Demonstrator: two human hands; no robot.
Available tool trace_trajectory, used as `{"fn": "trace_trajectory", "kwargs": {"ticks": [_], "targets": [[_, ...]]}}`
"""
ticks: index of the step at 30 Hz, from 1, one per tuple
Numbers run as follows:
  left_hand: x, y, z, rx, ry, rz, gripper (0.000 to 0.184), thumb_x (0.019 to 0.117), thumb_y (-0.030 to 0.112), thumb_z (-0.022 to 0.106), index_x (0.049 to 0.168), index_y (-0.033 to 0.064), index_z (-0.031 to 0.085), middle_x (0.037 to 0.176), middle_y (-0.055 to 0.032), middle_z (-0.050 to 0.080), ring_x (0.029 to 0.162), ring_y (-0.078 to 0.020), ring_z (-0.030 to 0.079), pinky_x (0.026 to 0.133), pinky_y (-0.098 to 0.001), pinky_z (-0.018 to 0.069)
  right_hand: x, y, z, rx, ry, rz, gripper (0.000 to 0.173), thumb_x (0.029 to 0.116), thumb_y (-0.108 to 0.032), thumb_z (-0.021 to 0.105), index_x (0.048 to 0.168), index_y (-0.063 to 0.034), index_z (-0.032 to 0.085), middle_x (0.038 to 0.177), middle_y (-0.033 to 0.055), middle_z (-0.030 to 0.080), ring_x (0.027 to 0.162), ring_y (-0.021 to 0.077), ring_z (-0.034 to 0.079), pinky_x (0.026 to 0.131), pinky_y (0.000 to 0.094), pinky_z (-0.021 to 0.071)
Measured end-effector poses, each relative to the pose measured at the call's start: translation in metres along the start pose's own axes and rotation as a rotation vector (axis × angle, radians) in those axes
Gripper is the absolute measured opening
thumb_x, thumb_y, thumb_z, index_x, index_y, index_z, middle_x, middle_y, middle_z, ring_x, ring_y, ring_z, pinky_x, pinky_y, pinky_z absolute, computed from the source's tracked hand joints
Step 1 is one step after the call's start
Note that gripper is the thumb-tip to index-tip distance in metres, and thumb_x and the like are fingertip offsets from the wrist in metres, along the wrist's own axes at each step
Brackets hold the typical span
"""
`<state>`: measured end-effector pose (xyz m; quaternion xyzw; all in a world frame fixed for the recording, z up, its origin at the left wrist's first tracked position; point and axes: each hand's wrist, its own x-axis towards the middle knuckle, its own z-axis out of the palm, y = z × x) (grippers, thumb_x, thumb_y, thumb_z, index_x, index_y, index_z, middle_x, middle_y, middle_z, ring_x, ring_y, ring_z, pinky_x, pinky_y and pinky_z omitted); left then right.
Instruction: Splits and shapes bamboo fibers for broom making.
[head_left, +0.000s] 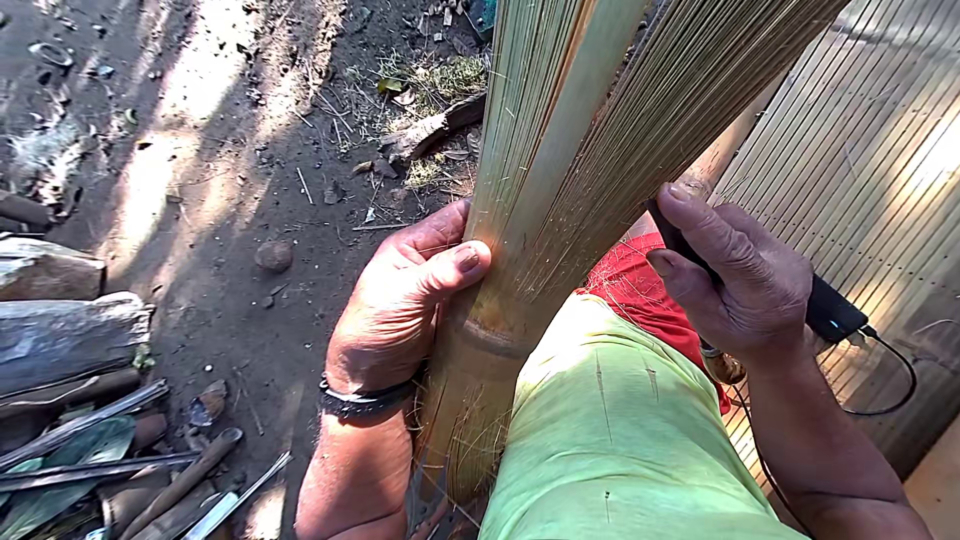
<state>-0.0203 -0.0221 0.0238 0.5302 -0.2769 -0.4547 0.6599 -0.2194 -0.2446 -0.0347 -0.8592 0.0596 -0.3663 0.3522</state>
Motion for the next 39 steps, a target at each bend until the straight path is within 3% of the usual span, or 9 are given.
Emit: {"fn": "trace_trajectory", "kwargs": {"ticks": [9,21,26,30,35,39], "targets": [[0.0,-0.002,-0.003,-0.031,-0.02,-0.001,0.035,0.1053,0.021,0.054,0.136,0.0052,0.058,0.106,-0.008,0.071,0.086,-0.0117,0.072,0.073,-0.0262,0.0627,-0.001,0.0,-0.002,0.0,-0.013,0.022,0.051,0.102,-0.021,0.062,0.152,-0.0182,0.053,0.098,0.006,0.06,0.076,0.0091,0.059,0.06,0.0243,0.0525],[-0.001,-0.003,-0.005,-0.028,-0.028,0.0,0.034,0.105,0.021,0.054,0.135,0.0053,0.058,0.105,-0.0083,0.071,0.086,-0.0126,0.072,0.072,-0.0266,0.0628,0.006,-0.001,-0.001,-0.005,-0.014,0.007,0.05,0.1023,-0.018,0.062,0.152,-0.0159,0.052,0.109,0.0093,0.064,0.086,0.0111,0.065,0.068,0.0262,0.0574],[0.0,-0.004,-0.005,-0.03,-0.026,-0.001,0.034,0.1055,0.021,0.053,0.136,0.0048,0.058,0.105,-0.0087,0.071,0.085,-0.0124,0.072,0.073,-0.0267,0.063,0.006,0.002,-0.004,0.021,0.034,0.008,0.044,0.103,-0.016,0.061,0.146,-0.0129,0.058,0.105,0.008,0.064,0.083,0.01,0.064,0.068,0.0255,0.0567],[-0.001,-0.003,-0.005,-0.039,-0.027,0.006,0.033,0.1051,0.021,0.054,0.134,0.0042,0.058,0.105,-0.0086,0.071,0.086,-0.0123,0.072,0.073,-0.0264,0.0627,0.005,0.007,-0.014,-0.013,0.117,0.036,0.046,0.1048,-0.023,0.058,0.15,-0.0174,0.054,0.105,0.0041,0.062,0.077,0.0054,0.061,0.063,0.0228,0.0547],[-0.002,-0.003,-0.007,-0.01,-0.006,0.008,0.037,0.1052,0.021,0.054,0.139,0.0055,0.056,0.107,-0.0081,0.071,0.087,-0.0118,0.072,0.074,-0.026,0.0627,0.004,0.007,-0.011,-0.039,0.06,0.04,0.046,0.1036,-0.02,0.06,0.148,-0.0112,0.056,0.111,0.008,0.065,0.086,0.0087,0.065,0.072,0.0261,0.0586],[-0.003,-0.003,-0.007,0.0,0.009,0.006,0.037,0.105,0.021,0.053,0.138,0.0058,0.056,0.106,-0.0079,0.071,0.086,-0.0117,0.072,0.072,-0.0259,0.0627,0.005,0.006,-0.006,-0.018,0.037,0.05,0.048,0.1028,-0.018,0.061,0.149,-0.0098,0.054,0.11,0.009,0.065,0.086,0.0093,0.065,0.07,0.0256,0.0579]]}}
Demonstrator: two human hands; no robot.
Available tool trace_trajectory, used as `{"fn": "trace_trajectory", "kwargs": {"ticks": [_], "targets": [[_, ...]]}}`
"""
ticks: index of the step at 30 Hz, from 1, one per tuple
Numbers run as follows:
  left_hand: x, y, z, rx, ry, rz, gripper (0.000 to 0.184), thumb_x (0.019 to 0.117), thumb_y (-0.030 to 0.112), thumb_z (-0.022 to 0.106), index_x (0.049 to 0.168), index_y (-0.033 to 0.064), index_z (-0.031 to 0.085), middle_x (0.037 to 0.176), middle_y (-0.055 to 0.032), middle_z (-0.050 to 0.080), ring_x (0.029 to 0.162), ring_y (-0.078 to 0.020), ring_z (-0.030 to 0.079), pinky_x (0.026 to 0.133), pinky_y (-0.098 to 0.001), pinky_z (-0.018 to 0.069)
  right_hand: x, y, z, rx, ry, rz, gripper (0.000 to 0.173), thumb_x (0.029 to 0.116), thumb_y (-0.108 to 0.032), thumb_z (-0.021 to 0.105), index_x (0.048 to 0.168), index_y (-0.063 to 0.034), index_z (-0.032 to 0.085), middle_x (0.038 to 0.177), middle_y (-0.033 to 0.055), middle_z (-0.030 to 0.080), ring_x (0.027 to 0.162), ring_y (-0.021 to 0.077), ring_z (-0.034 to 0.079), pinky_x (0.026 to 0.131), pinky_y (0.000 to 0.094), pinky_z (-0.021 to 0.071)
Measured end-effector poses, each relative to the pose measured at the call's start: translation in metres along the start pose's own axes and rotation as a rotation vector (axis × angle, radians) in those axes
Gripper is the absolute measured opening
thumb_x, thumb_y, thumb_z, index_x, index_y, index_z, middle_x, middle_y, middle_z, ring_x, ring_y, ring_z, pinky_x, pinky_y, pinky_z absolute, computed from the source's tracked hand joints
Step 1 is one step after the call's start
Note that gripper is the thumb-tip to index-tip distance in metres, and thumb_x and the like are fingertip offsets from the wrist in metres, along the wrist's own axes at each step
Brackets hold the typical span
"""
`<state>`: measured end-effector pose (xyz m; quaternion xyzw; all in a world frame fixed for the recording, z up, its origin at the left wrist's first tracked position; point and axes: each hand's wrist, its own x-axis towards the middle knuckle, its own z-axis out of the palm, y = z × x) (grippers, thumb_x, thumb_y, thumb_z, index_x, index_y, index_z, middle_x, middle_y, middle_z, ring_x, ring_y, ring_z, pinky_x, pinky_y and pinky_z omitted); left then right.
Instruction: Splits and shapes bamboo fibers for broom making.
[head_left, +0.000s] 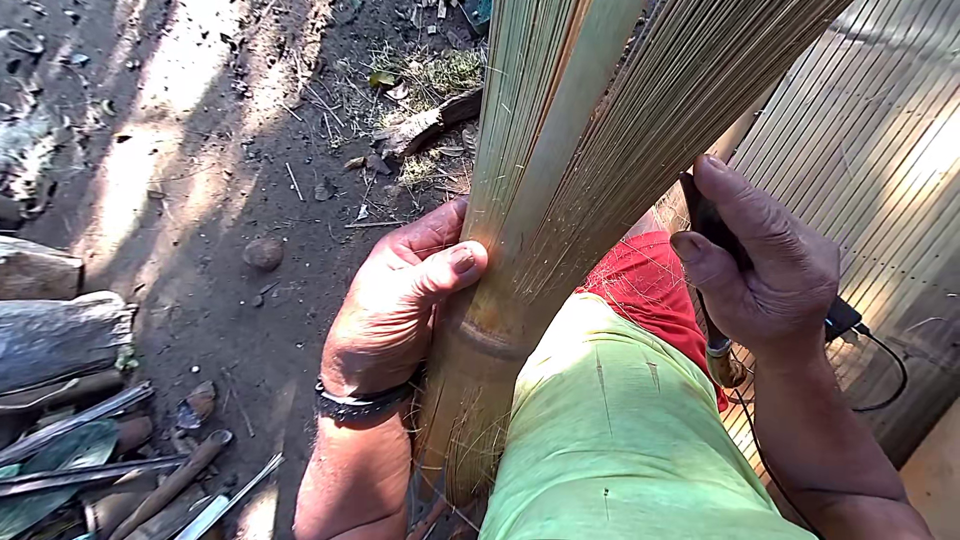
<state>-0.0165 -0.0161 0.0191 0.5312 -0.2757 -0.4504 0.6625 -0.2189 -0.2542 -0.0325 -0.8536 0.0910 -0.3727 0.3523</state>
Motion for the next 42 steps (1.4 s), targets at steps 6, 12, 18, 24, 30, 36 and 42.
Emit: {"fn": "trace_trajectory", "kwargs": {"ticks": [6,12,18,24,30,36,42], "targets": [[0.0,0.0,0.0,-0.014,0.003,-0.001,0.039,0.1045,0.02,0.055,0.141,0.0058,0.055,0.108,-0.0079,0.071,0.087,-0.0113,0.072,0.074,-0.0258,0.0629,0.003,-0.001,0.002,0.011,-0.003,-0.007,0.047,0.103,-0.018,0.061,0.149,-0.0102,0.054,0.117,0.0091,0.065,0.09,0.0084,0.066,0.075,0.0247,0.0589],[0.002,0.0,0.001,-0.01,-0.013,-0.006,0.037,0.1051,0.021,0.054,0.138,0.0062,0.057,0.107,-0.0073,0.071,0.086,-0.0111,0.072,0.073,-0.0255,0.0628,-0.001,-0.005,0.0,0.116,0.017,-0.087,0.045,0.1021,-0.02,0.062,0.146,-0.0164,0.058,0.1,0.0033,0.061,0.081,0.0064,0.06,0.067,0.0223,0.0542],[0.0,0.0,0.001,-0.002,-0.008,0.004,0.037,0.1055,0.022,0.054,0.14,0.0066,0.056,0.107,-0.0074,0.071,0.086,-0.0113,0.072,0.073,-0.0254,0.0628,-0.014,-0.003,0.013,0.134,-0.102,-0.079,0.059,0.1007,-0.022,0.064,0.156,-0.0153,0.045,0.098,0.0041,0.061,0.074,0.0074,0.06,0.06,0.0239,0.0545],[-0.001,0.002,0.003,0.001,-0.025,0.009,0.038,0.1047,0.023,0.056,0.138,0.006,0.056,0.107,-0.0075,0.071,0.087,-0.0115,0.072,0.073,-0.0257,0.0629,-0.01,-0.006,0.015,0.129,-0.069,-0.081,0.053,0.1008,-0.019,0.064,0.152,-0.0139,0.051,0.1,0.0048,0.06,0.078,0.007,0.06,0.064,0.0228,0.0549],[-0.003,0.002,0.005,0.016,-0.001,0.01,0.036,0.1053,0.021,0.053,0.138,0.0063,0.057,0.107,-0.0073,0.071,0.087,-0.0114,0.072,0.074,-0.0258,0.0628,-0.009,-0.008,0.014,0.103,-0.079,-0.085,0.049,0.1009,-0.019,0.064,0.149,-0.0188,0.056,0.095,0.0041,0.057,0.075,0.0079,0.057,0.059,0.0223,0.0507],[-0.003,0.001,0.003,-0.002,-0.011,0.008,0.036,0.1049,0.021,0.054,0.138,0.0058,0.056,0.108,-0.0084,0.071,0.088,-0.0125,0.072,0.074,-0.0273,0.0632,-0.017,-0.005,-0.002,0.179,0.008,-0.057,0.039,0.1032,-0.022,0.06,0.142,-0.0214,0.06,0.098,0.0008,0.063,0.076,0.0065,0.061,0.063,0.0242,0.0541],[-0.002,0.001,0.003,-0.004,-0.014,0.02,0.036,0.1049,0.019,0.053,0.138,0.0057,0.056,0.109,-0.008,0.071,0.089,-0.0122,0.072,0.076,-0.0267,0.0629,-0.019,-0.002,-0.009,0.124,0.052,0.018,0.053,0.1037,-0.025,0.06,0.155,-0.0198,0.046,0.111,0.0001,0.066,0.079,0.0054,0.064,0.066,0.0255,0.0584]]}}
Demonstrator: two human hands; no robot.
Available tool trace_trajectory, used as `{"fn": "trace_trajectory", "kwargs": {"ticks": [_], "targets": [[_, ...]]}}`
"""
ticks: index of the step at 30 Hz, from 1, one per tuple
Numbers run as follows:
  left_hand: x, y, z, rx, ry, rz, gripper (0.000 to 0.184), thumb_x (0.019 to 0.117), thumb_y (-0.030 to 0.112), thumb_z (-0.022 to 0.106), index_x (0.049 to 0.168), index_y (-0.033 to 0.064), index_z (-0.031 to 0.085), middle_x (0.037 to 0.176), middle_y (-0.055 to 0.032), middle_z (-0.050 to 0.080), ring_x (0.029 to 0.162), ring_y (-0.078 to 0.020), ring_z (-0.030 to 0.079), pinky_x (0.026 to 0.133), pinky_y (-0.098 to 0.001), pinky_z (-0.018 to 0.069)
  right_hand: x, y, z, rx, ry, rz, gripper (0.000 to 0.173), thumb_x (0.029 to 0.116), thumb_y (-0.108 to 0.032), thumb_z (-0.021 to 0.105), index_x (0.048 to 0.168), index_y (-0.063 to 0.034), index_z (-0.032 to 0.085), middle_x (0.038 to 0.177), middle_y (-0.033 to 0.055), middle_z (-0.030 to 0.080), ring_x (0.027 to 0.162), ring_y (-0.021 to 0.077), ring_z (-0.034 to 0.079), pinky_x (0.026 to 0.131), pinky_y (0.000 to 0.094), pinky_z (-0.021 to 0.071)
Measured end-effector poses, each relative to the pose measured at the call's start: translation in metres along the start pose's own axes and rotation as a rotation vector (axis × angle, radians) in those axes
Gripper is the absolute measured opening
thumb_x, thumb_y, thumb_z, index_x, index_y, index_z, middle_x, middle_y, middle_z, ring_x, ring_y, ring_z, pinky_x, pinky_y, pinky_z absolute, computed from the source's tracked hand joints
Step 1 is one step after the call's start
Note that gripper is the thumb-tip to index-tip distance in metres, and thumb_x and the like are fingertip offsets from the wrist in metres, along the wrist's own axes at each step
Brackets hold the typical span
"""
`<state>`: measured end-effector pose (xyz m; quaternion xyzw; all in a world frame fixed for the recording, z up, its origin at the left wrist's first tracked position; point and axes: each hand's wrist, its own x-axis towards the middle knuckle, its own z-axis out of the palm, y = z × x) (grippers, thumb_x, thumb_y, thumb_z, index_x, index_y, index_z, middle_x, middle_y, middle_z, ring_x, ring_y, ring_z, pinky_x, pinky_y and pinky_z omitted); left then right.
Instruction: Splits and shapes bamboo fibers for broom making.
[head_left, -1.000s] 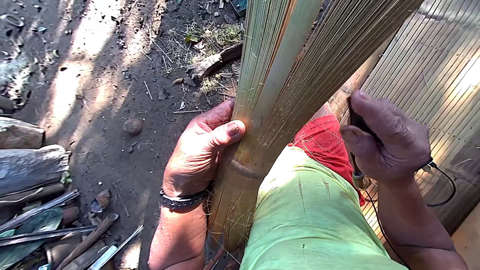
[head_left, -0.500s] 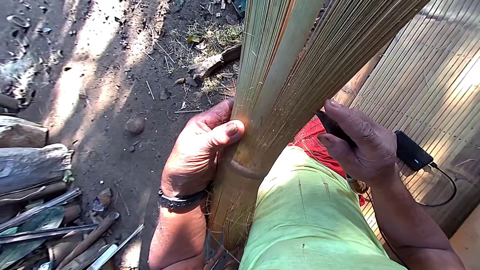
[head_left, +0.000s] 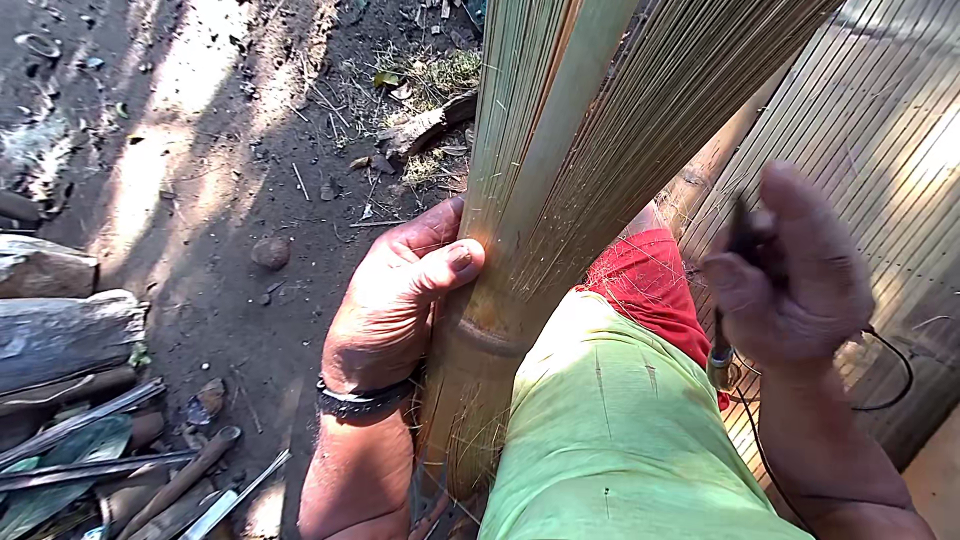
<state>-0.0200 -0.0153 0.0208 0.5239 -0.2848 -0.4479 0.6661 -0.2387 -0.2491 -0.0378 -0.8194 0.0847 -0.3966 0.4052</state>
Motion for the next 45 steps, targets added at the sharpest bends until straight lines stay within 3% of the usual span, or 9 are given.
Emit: {"fn": "trace_trajectory", "kwargs": {"ticks": [3,13,17,24,30,38,45], "targets": [[0.001,-0.001,0.003,0.006,-0.008,-0.001,0.038,0.1049,0.02,0.054,0.14,0.0058,0.055,0.109,-0.0079,0.071,0.089,-0.0118,0.072,0.075,-0.0261,0.0629,0.0,-0.003,0.016,0.029,-0.112,-0.034,0.059,0.1003,-0.022,0.064,0.156,-0.0184,0.045,0.099,0.0031,0.061,0.072,0.0068,0.059,0.06,0.0253,0.055],[-0.003,0.005,0.006,0.052,0.017,0.022,0.037,0.101,0.022,0.06,0.135,0.0079,0.058,0.108,-0.0042,0.071,0.091,-0.0093,0.071,0.078,-0.0248,0.0619,0.004,-0.008,0.022,0.063,-0.102,-0.071,0.058,0.1005,-0.019,0.064,0.155,-0.0127,0.046,0.106,0.0037,0.062,0.078,0.0038,0.06,0.064,0.0207,0.0559],[-0.003,0.005,0.006,0.073,0.021,0.017,0.04,0.0999,0.023,0.061,0.137,0.0085,0.058,0.109,-0.0038,0.071,0.092,-0.0087,0.071,0.078,-0.0242,0.0617,0.005,-0.009,0.023,0.068,-0.099,-0.099,0.058,0.0996,-0.018,0.064,0.155,-0.0147,0.046,0.099,0.0035,0.058,0.078,0.0052,0.058,0.064,0.0205,0.0538],[-0.001,0.007,0.007,0.109,0.035,0.004,0.041,0.0987,0.027,0.064,0.135,0.0089,0.059,0.107,-0.0027,0.071,0.09,-0.0079,0.071,0.077,-0.0238,0.0617,0.005,-0.009,0.022,0.051,-0.098,-0.134,0.045,0.0991,-0.017,0.065,0.144,-0.017,0.06,0.095,0.003,0.057,0.076,0.0058,0.057,0.061,0.0191,0.0491],[0.0,0.006,0.006,0.098,0.023,0.011,0.04,0.0993,0.026,0.063,0.135,0.0082,0.058,0.109,-0.0032,0.07,0.091,-0.0083,0.071,0.078,-0.0241,0.0615,0.005,-0.008,0.021,0.05,-0.1,-0.139,0.044,0.0999,-0.018,0.064,0.144,-0.0175,0.061,0.095,0.0032,0.057,0.075,0.0054,0.056,0.06,0.0189,0.0485],[-0.003,0.006,0.004,0.095,0.045,0.03,0.039,0.0995,0.025,0.062,0.135,0.0082,0.058,0.108,-0.0031,0.071,0.092,-0.0081,0.071,0.078,-0.0239,0.0614,-0.004,-0.015,0.01,0.097,-0.072,-0.192,0.037,0.101,-0.021,0.063,0.138,-0.0194,0.062,0.1,0.0008,0.062,0.081,0.0057,0.06,0.066,0.0202,0.0512],[-0.003,0.006,0.004,0.076,0.04,0.036,0.039,0.0997,0.023,0.061,0.135,0.0078,0.058,0.108,-0.0037,0.071,0.091,-0.0086,0.071,0.078,-0.0242,0.0616,0.002,-0.008,0.022,0.018,-0.132,-0.106,0.053,0.0999,-0.02,0.064,0.151,-0.0154,0.052,0.093,0.0034,0.058,0.074,0.0081,0.058,0.06,0.0229,0.0519]]}}
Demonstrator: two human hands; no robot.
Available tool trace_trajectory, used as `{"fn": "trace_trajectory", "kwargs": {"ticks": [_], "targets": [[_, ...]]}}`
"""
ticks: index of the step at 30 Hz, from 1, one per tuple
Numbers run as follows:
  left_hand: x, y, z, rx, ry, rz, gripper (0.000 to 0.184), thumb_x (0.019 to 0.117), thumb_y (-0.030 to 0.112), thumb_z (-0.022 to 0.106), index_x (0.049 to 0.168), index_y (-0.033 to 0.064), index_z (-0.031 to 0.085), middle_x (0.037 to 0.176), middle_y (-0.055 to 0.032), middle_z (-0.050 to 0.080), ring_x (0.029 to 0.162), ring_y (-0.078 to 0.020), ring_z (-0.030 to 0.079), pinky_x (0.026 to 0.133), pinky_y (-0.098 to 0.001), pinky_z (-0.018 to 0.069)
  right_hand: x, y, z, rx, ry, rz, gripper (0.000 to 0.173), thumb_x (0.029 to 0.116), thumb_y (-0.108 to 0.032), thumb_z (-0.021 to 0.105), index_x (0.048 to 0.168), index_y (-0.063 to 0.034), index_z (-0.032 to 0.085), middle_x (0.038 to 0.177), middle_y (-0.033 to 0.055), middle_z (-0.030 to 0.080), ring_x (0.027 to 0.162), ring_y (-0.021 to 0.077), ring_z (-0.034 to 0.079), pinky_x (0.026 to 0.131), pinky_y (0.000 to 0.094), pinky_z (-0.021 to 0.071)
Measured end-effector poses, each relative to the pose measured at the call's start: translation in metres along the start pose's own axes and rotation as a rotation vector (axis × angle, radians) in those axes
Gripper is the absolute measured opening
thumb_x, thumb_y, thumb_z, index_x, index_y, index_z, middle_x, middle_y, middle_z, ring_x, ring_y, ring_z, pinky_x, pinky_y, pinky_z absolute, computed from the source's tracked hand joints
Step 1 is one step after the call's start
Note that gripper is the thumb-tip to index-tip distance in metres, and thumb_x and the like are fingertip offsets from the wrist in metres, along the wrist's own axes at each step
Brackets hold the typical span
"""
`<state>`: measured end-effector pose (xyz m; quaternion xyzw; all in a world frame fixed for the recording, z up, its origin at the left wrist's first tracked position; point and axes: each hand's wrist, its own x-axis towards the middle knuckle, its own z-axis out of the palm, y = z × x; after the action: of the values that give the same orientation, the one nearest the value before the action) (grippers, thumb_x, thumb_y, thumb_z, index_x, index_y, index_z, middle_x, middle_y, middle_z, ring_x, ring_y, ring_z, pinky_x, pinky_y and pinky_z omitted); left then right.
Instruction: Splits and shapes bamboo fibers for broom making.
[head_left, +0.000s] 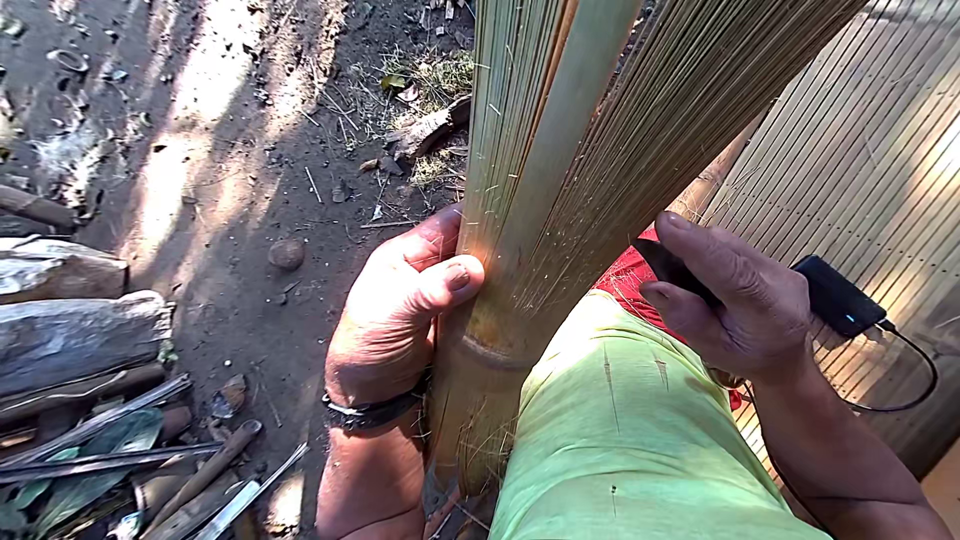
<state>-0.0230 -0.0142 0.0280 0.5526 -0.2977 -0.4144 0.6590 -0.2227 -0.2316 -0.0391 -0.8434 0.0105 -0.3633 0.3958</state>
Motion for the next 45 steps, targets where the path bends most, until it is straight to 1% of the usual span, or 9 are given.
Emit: {"fn": "trace_trajectory", "kwargs": {"ticks": [5,12,18,21,25,30,34,39,45], "targets": [[0.0,0.0,-0.001,-0.006,-0.006,-0.002,0.037,0.1005,0.024,0.061,0.134,0.0079,0.058,0.105,-0.0033,0.071,0.089,-0.0083,0.071,0.076,-0.0238,0.0617,0.004,-0.001,0.003,0.008,-0.018,-0.021,0.053,0.1,-0.021,0.064,0.152,-0.0175,0.052,0.095,0.0033,0.058,0.074,0.0068,0.058,0.059,0.0216,0.0511],[0.003,-0.002,0.0,-0.035,-0.012,0.007,0.038,0.1017,0.021,0.059,0.137,0.0057,0.057,0.109,-0.0047,0.071,0.091,-0.0093,0.071,0.079,-0.0244,0.0618,0.009,-0.001,0.001,0.036,0.011,-0.039,0.042,0.0998,-0.017,0.065,0.142,-0.0177,0.062,0.096,0.0038,0.061,0.077,0.0075,0.06,0.062,0.0222,0.0522],[0.0,-0.003,-0.006,-0.027,0.019,0.017,0.033,0.101,0.019,0.059,0.132,0.0072,0.061,0.105,-0.0031,0.071,0.088,-0.008,0.071,0.076,-0.0231,0.0615,0.007,0.008,-0.014,0.02,0.142,0.065,0.046,0.1042,-0.025,0.059,0.15,-0.0208,0.055,0.1,0.0002,0.06,0.078,0.0035,0.059,0.065,0.0205,0.0534],[0.002,-0.004,-0.006,-0.049,0.025,0.002,0.033,0.1019,0.018,0.058,0.133,0.0063,0.06,0.106,-0.0045,0.072,0.088,-0.0091,0.072,0.076,-0.024,0.0621,0.003,0.008,-0.007,0.054,0.113,0.078,0.048,0.103,-0.023,0.061,0.15,-0.0179,0.053,0.101,0.0015,0.061,0.077,0.0046,0.059,0.064,0.0219,0.054],[0.004,-0.007,-0.007,-0.053,0.028,-0.017,0.033,0.1043,0.02,0.056,0.134,0.0063,0.059,0.106,-0.0051,0.072,0.087,-0.009,0.072,0.075,-0.0235,0.062,0.005,0.006,0.002,0.057,0.037,0.105,0.061,0.1013,-0.019,0.063,0.158,-0.0137,0.041,0.104,0.0028,0.064,0.074,0.0033,0.059,0.064,0.0213,0.0557],[0.005,-0.006,-0.006,-0.077,0.021,-0.013,0.034,0.1047,0.018,0.055,0.135,0.0049,0.059,0.106,-0.0058,0.072,0.086,-0.0089,0.072,0.074,-0.0232,0.062,0.012,0.007,0.004,0.029,0.027,0.108,0.06,0.1021,-0.02,0.061,0.158,-0.012,0.041,0.103,0.0047,0.064,0.072,0.0045,0.058,0.062,0.0213,0.0549],[0.003,-0.007,-0.005,-0.077,0.012,-0.018,0.035,0.1044,0.02,0.056,0.136,0.0057,0.058,0.107,-0.0062,0.071,0.088,-0.0101,0.072,0.075,-0.0245,0.0623,0.015,0.006,0.007,0.029,0.023,0.068,0.055,0.1019,-0.019,0.063,0.154,-0.012,0.048,0.111,0.0068,0.064,0.08,0.0055,0.061,0.067,0.0225,0.0562],[0.003,-0.007,-0.004,-0.059,0.011,-0.017,0.034,0.1042,0.02,0.056,0.135,0.0061,0.059,0.105,-0.0057,0.071,0.086,-0.0095,0.071,0.073,-0.0238,0.062,0.016,0.007,0.008,0.024,0.024,0.052,0.052,0.1007,-0.017,0.064,0.151,-0.0137,0.053,0.106,0.0079,0.064,0.084,0.0086,0.063,0.069,0.0246,0.057],[0.005,-0.008,-0.003,-0.05,-0.001,-0.036,0.038,0.105,0.022,0.056,0.139,0.0062,0.056,0.109,-0.0071,0.071,0.089,-0.0113,0.072,0.076,-0.0257,0.0628,0.021,0.008,0.005,0.012,0.027,0.062,0.047,0.1009,-0.016,0.064,0.147,-0.0158,0.058,0.09,0.0036,0.057,0.073,0.0087,0.057,0.058,0.0233,0.0498]]}}
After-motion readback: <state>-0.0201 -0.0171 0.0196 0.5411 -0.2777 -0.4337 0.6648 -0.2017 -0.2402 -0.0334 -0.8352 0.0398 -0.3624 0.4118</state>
